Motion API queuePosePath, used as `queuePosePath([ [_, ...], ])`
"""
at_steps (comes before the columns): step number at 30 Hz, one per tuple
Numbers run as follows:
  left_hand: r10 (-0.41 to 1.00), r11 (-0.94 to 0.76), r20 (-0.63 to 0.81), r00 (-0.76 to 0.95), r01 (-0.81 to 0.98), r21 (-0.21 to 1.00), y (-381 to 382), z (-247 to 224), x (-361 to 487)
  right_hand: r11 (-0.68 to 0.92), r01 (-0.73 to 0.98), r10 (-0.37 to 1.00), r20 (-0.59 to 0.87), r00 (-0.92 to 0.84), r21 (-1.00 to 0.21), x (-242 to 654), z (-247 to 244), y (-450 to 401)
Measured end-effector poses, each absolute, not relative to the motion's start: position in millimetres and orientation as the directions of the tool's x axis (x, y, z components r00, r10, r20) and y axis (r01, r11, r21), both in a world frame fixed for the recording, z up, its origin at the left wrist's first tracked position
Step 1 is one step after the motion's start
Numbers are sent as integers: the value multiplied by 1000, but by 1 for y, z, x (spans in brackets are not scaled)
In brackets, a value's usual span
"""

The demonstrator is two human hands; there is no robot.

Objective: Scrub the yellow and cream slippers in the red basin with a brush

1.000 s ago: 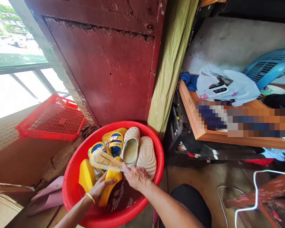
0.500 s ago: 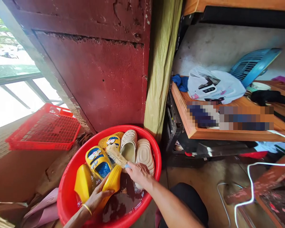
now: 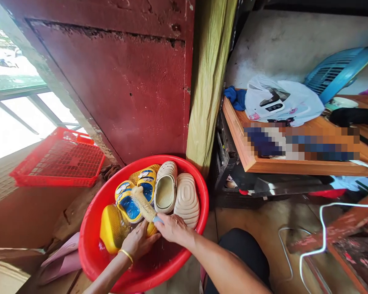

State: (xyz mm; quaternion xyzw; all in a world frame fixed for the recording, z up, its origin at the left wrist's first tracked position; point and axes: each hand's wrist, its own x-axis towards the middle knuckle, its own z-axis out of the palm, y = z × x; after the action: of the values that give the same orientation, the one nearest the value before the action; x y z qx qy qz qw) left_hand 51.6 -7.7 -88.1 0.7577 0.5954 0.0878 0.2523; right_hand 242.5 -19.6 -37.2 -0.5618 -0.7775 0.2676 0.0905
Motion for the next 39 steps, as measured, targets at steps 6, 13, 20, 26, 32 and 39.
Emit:
queuePosePath([
  [6, 952, 7, -192, 237, 612, 791, -3, -54, 32, 312, 764, 923, -11, -385, -566, 246, -25, -23],
  [13, 935, 243, -272, 227, 147, 959, -4, -15, 10, 208, 883, 952, -121, -282, -420, 254, -20, -17],
  [20, 959, 285, -279, 61, -207, 936, 3, -12, 6, 271, 799, 952, 28, -303, -536, 246, -31, -22],
  [26, 963, 202, -254, -88, -385, 900, 13, -6, -4, 153, 899, 957, -165, -238, -411, 247, -47, -25],
  [32, 928, 246, -350, -129, -494, 834, 15, 2, -10, 257, 838, 948, -41, -315, -481, 238, -41, -26],
  [39, 925, 89, -281, -254, -575, 813, 22, 27, -27, 155, 910, 949, -197, -246, -385, 245, -50, -28],
])
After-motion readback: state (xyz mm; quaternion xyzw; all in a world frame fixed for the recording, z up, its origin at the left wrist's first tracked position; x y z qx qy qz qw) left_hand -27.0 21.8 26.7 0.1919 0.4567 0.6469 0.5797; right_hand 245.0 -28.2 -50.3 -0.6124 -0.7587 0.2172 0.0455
